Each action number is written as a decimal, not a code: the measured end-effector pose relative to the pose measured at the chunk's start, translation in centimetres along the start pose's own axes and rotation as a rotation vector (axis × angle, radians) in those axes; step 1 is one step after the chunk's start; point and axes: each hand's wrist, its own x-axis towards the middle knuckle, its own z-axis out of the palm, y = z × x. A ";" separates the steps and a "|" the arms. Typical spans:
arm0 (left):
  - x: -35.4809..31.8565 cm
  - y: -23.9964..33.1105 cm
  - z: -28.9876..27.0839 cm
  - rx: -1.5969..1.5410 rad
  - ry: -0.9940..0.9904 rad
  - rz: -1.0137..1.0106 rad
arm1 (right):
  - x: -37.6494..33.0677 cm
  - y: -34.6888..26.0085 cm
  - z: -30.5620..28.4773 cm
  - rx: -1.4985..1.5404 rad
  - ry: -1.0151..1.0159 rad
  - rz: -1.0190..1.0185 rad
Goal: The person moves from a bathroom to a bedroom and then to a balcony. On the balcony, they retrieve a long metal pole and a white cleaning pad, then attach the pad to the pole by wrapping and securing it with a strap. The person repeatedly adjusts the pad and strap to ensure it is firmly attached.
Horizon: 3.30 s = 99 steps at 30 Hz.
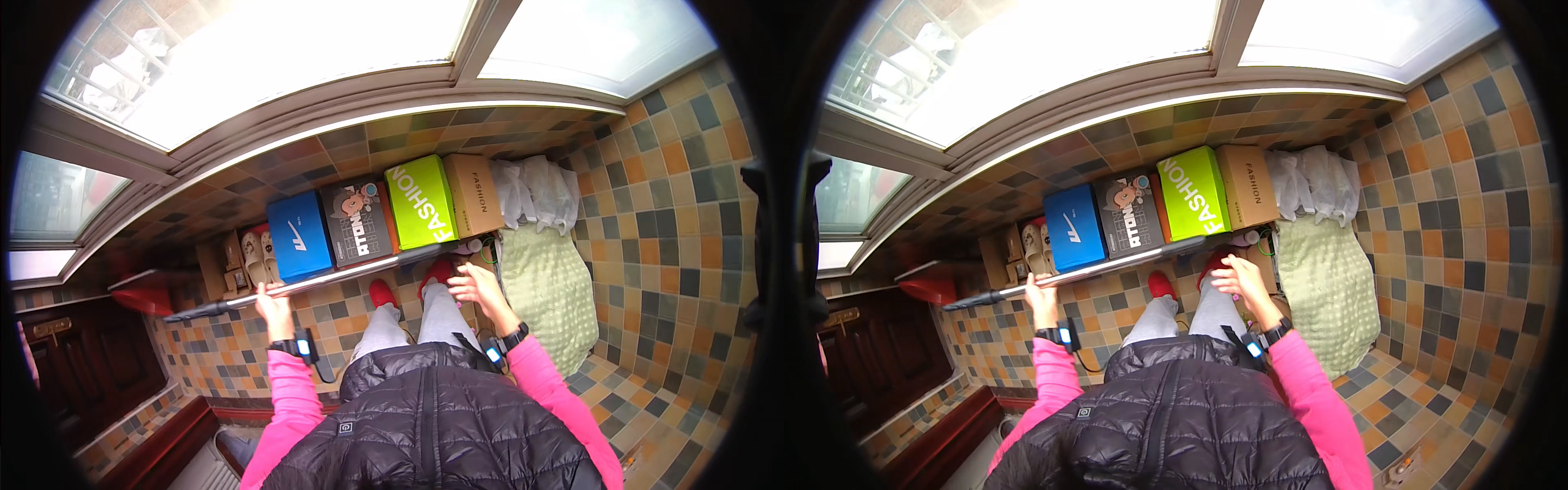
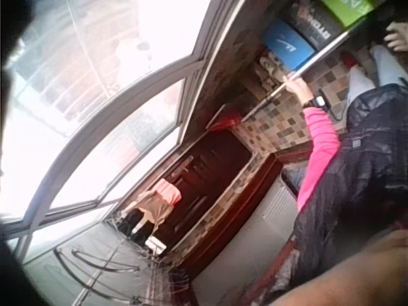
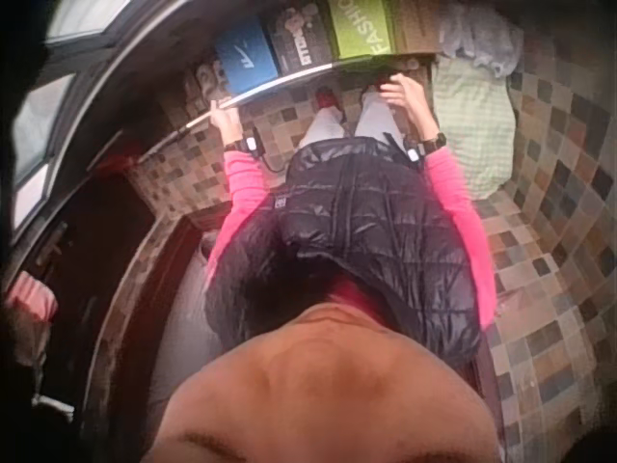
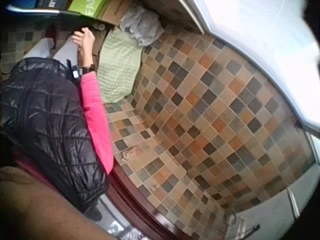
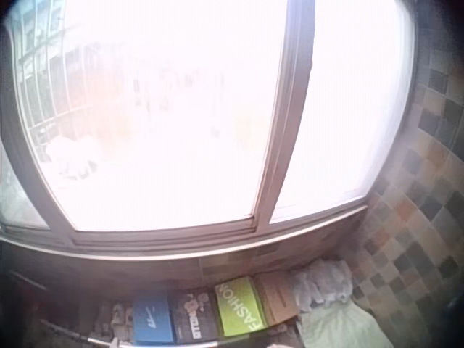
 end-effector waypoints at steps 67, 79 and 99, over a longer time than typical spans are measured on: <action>20.9 -13.3 6.9 2.141 -0.239 0.651 | 0.7 6.5 -1.6 -0.312 0.076 0.265; 22.8 -12.1 5.7 2.113 -0.488 0.775 | 9.2 6.6 -15.5 -0.107 0.394 0.085; -14.2 -40.8 16.5 1.908 -1.076 0.528 | 31.7 12.1 -29.7 -1.316 0.789 -0.145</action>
